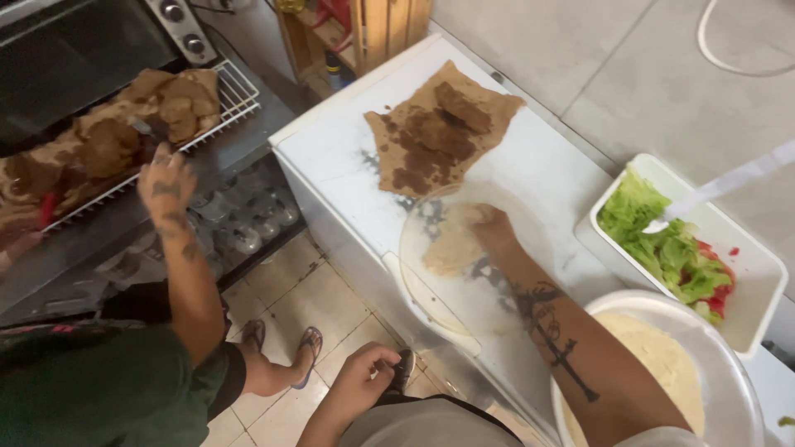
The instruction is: Bread marinated chicken pieces by coating them in breadcrumbs
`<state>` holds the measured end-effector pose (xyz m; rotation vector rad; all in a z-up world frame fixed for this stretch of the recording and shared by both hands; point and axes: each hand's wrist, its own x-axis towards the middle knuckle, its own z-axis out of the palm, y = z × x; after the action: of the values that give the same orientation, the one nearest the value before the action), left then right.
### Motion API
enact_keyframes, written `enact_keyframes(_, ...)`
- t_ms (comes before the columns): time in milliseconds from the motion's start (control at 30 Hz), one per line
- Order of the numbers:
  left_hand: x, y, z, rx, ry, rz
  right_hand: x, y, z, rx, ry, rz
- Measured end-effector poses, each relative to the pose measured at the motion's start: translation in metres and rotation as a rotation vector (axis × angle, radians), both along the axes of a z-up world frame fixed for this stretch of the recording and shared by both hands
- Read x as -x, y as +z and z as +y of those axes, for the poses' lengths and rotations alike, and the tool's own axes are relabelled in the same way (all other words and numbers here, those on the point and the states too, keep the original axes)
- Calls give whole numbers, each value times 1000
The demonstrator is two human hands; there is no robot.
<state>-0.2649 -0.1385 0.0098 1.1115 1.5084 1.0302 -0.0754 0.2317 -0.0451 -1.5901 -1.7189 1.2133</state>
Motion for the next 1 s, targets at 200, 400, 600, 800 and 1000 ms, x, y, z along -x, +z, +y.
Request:
enact_keyframes(200,8,-7,-7,69,-38,22,-29,27,22,-122,107,-298)
enact_keyframes(400,-6,-26,9,13,-150,-56,-72,101,-35,193,-166,293)
enact_keyframes(600,-52,43,50,133,-381,-15,-196,132,-144,354,-310,778)
enact_keyframes(800,-137,29,69,-489,-452,142,-359,114,-309,130,-663,935)
enact_keyframes(1000,-220,27,68,-660,-360,488,-486,137,-436,-46,-1037,756)
